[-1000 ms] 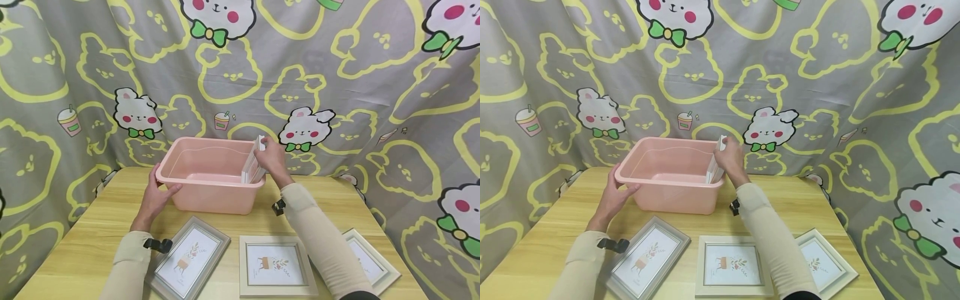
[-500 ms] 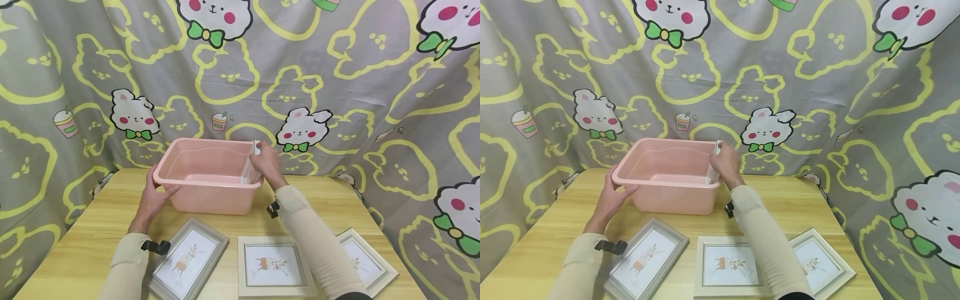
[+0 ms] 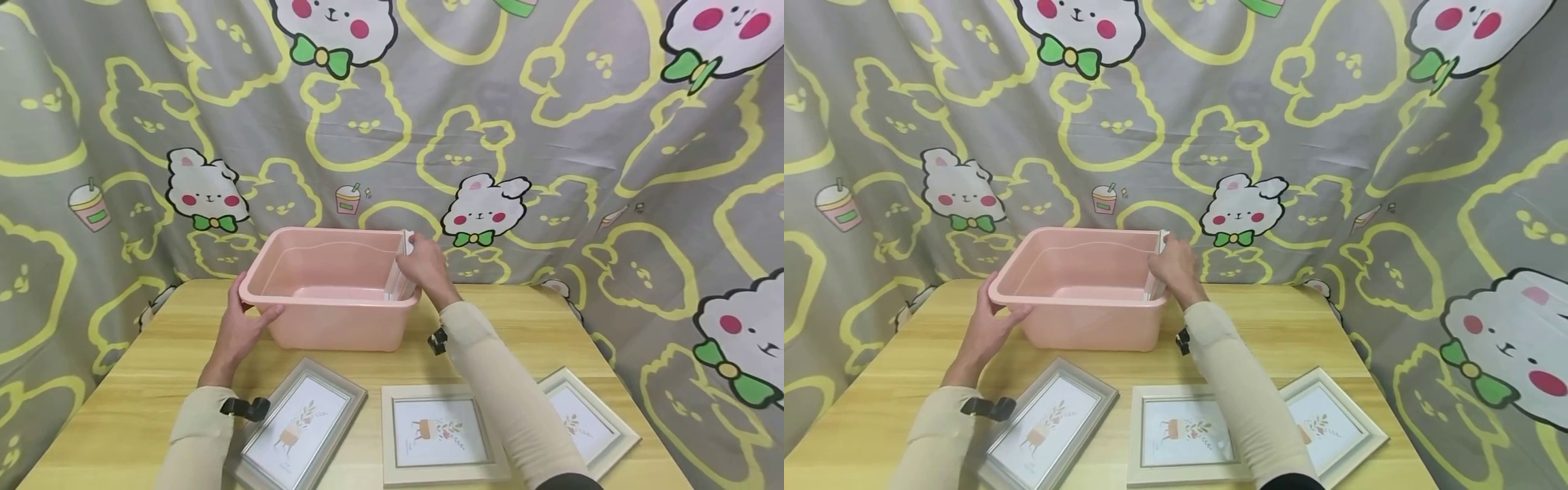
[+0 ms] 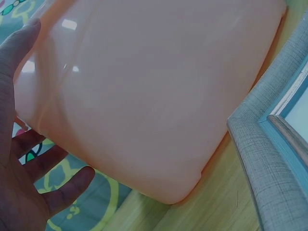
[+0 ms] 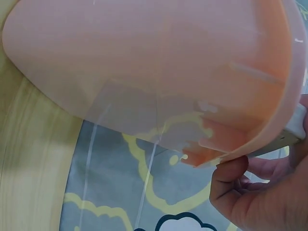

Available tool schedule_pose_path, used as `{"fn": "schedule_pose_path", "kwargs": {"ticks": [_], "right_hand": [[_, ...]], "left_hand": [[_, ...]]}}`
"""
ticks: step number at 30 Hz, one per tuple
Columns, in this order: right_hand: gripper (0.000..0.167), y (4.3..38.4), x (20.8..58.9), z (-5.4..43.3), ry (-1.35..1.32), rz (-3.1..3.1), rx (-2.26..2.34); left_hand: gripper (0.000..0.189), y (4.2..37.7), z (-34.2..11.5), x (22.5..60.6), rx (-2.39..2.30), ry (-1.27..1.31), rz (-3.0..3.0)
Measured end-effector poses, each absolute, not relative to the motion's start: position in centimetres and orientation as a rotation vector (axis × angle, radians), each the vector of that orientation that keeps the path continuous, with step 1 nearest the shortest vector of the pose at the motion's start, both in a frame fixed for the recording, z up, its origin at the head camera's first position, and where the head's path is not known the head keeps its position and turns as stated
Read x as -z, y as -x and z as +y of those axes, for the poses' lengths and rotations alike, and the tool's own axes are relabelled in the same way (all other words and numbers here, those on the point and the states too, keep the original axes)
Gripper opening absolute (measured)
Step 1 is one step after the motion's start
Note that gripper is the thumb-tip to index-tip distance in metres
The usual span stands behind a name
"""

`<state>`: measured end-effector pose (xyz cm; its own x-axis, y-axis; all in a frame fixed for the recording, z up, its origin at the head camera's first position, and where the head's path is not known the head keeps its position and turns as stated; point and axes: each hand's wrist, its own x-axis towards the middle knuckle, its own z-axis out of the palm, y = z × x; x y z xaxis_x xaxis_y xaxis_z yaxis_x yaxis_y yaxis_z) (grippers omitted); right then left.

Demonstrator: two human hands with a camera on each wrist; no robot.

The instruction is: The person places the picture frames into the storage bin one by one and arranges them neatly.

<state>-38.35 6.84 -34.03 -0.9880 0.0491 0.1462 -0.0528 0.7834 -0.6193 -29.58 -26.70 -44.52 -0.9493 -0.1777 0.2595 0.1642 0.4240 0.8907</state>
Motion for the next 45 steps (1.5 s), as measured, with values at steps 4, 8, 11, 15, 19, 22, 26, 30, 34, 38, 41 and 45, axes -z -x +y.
{"fn": "schedule_pose_path", "kwargs": {"ticks": [4,8,11,15,19,22,26,30,34,38,41,45], "right_hand": [[0.058,38.0,34.1,6.9,-0.035,-2.838,-0.974],[0.058,37.7,34.1,7.2,-0.074,-2.843,-0.963],[0.058,37.4,34.2,7.5,-0.116,-2.853,-0.950],[0.062,36.9,34.4,8.1,-0.186,-2.879,-0.907],[0.066,36.5,34.7,8.5,-0.236,-2.904,-0.866],[0.071,36.2,35.0,8.8,-0.268,-2.919,-0.832],[0.077,35.8,35.5,9.2,-0.303,-2.938,-0.765],[0.079,35.3,35.8,9.6,-0.331,-2.951,-0.680],[0.082,34.7,36.1,10.1,-0.353,-2.950,-0.626],[0.085,34.2,36.4,10.8,-0.353,-2.954,-0.614],[0.084,33.8,36.7,11.2,-0.345,-2.962,-0.609],[0.082,33.5,37.4,11.7,-0.350,-2.964,-0.602]], "left_hand": [[0.105,29.5,-26.8,44.5,1.527,-0.015,-2.374],[0.105,29.4,-26.8,44.3,1.507,-0.006,-2.381],[0.104,29.4,-26.8,44.3,1.503,-0.005,-2.377],[0.104,29.4,-26.7,44.3,1.502,-0.001,-2.378],[0.105,29.3,-26.6,44.3,1.496,-0.001,-2.388],[0.105,29.2,-26.5,44.2,1.491,-0.006,-2.392],[0.104,29.2,-26.5,44.3,1.484,-0.005,-2.394],[0.104,29.3,-26.6,44.3,1.472,0.000,-2.394],[0.103,29.3,-26.6,44.4,1.468,0.002,-2.393],[0.102,29.4,-26.6,44.4,1.475,0.013,-2.391],[0.102,29.5,-26.7,44.4,1.482,0.019,-2.392],[0.102,29.3,-26.7,44.3,1.484,0.024,-2.388]]}}
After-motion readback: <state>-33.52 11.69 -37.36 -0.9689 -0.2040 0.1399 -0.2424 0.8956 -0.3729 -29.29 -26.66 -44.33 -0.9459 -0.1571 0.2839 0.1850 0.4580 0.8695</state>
